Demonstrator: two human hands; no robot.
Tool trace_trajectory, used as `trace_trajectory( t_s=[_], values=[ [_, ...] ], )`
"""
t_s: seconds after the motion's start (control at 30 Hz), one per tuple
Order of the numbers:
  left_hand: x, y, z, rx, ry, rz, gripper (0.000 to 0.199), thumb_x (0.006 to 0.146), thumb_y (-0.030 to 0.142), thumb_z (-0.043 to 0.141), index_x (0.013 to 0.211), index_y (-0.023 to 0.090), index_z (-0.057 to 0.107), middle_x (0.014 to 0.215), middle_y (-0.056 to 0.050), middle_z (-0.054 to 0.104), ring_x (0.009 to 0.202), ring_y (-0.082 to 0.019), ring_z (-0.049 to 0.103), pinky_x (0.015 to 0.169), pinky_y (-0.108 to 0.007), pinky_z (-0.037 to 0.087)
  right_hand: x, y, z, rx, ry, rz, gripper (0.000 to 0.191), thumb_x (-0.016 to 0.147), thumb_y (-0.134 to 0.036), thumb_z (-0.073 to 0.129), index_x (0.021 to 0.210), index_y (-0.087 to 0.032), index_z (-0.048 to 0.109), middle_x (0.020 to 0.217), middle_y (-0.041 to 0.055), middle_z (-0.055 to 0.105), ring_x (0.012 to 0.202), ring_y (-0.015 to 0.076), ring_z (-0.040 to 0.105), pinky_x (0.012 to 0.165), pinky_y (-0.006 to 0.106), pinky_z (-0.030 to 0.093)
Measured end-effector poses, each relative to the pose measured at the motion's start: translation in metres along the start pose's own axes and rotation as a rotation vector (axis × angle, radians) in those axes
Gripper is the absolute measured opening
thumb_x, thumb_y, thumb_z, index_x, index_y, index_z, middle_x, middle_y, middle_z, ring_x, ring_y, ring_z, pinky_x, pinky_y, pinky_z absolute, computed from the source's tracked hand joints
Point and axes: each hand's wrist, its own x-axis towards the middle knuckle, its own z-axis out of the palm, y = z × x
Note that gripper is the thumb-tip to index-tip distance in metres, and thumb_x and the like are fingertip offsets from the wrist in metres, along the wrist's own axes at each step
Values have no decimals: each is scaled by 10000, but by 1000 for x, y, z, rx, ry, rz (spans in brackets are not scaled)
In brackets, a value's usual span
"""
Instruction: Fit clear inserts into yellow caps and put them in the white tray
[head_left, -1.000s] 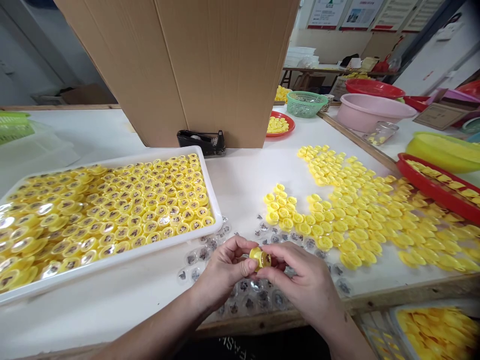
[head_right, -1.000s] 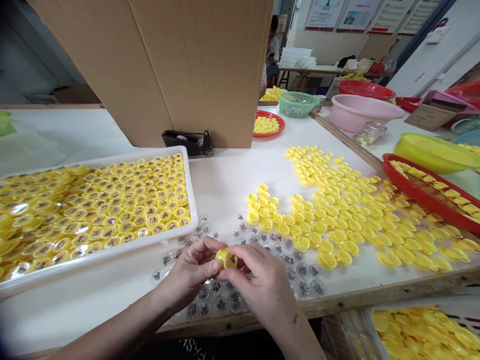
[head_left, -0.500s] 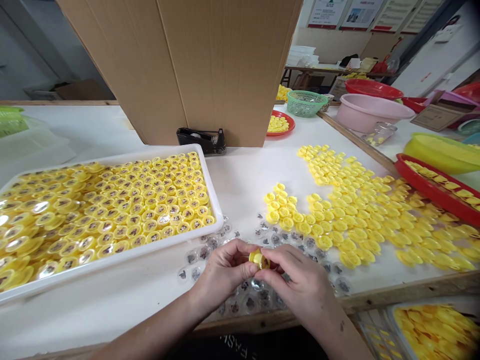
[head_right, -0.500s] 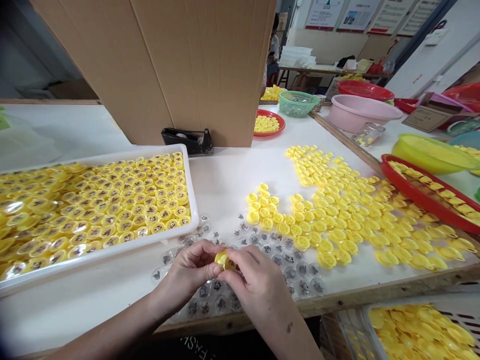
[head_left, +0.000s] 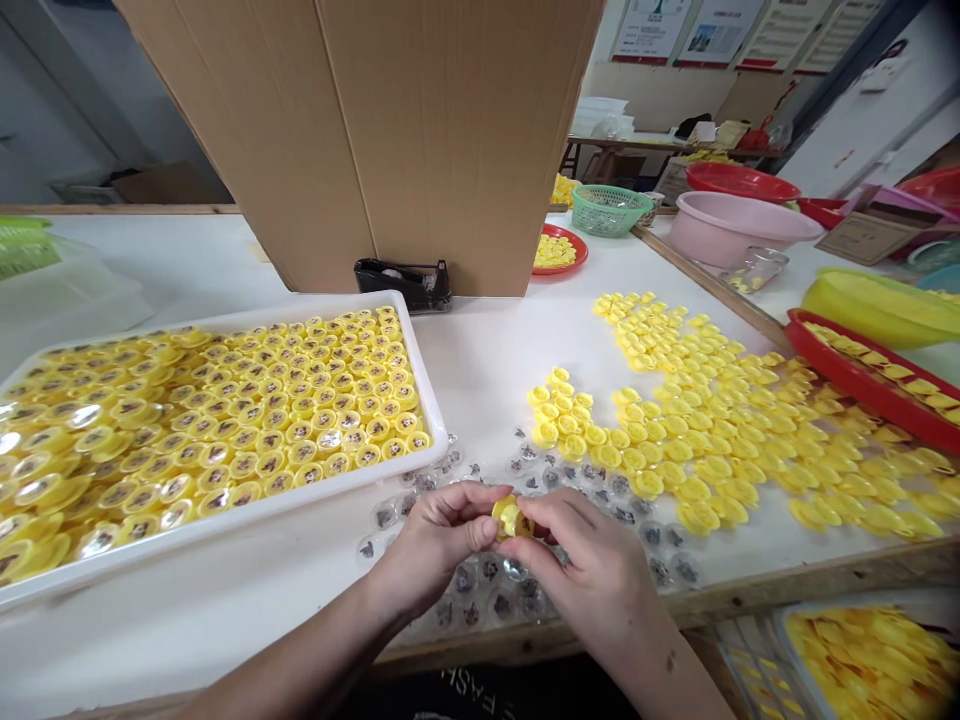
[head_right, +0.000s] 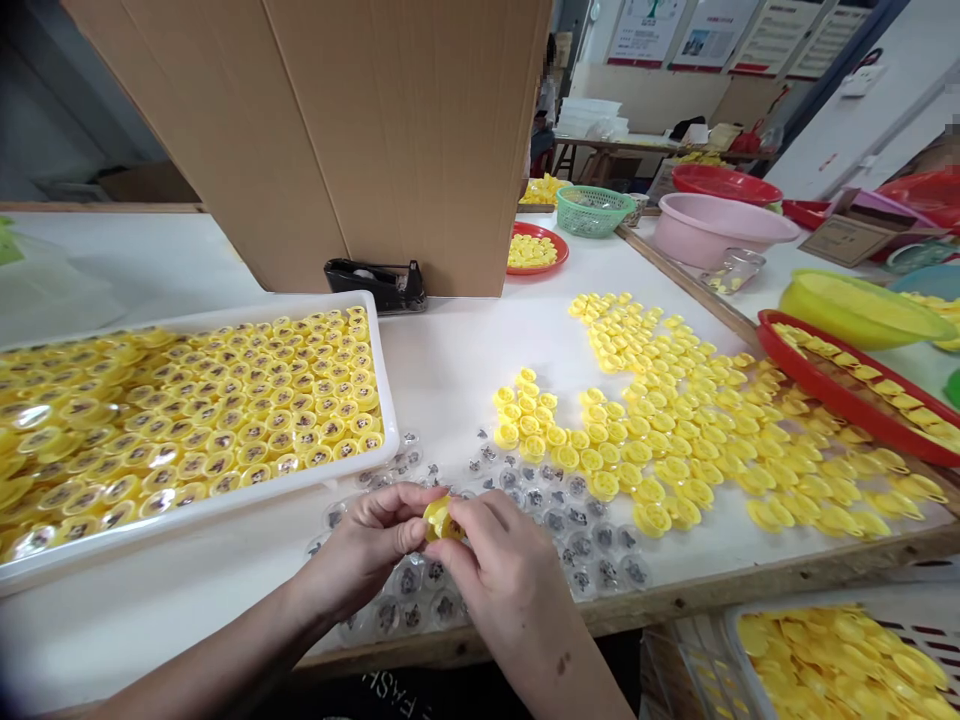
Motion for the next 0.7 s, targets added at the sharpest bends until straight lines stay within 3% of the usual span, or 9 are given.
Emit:
trace_trajectory(
  t_s=[0.17, 0.27, 0.37, 0.53, 0.7],
  values=[
    [2, 10, 5, 137, -92, -19, 297, 754, 196, 715, 1049, 206, 687, 976, -47, 717, 897, -138, 651, 828, -253, 502, -7, 0, 16, -75, 142, 13, 70, 884, -231, 582, 833, -185, 567, 725, 22, 565, 634, 157, 574, 577, 270, 475],
    [3, 13, 9, 148, -126, 1, 366, 705, 175, 750, 1061, 205, 670, 947, -38, 700, 866, -153, 655, 788, -279, 523, -10, 2, 21, -53, 214, 4, 18, 879, -186, 566, 895, -179, 573, 750, 26, 595, 654, 147, 594, 591, 246, 486],
    [5, 12, 8, 258, -55, 29, 332, 742, 247, 718, 1060, 178, 653, 954, -60, 687, 866, -177, 654, 784, -315, 527, -9, 5, 16, 67, 146, 104, 120, 819, -173, 642, 927, -199, 596, 781, 6, 620, 659, 133, 605, 614, 229, 497],
    [3, 9, 5, 676, 86, 173, 331, 808, 338, 634, 1088, 164, 602, 961, -84, 678, 877, -192, 641, 776, -319, 521, -9, 15, 4, 319, 56, 304, 283, 792, -205, 673, 1060, -241, 589, 881, 0, 600, 708, 139, 593, 646, 246, 503],
    [-4, 4, 9, 732, 68, 222, 262, 834, 323, 604, 1038, 168, 547, 922, -75, 673, 827, -181, 650, 721, -296, 530, -10, 19, 5, 517, -60, 376, 130, 850, -235, 606, 980, -237, 610, 892, 7, 620, 758, 153, 585, 689, 261, 489]
  ],
)
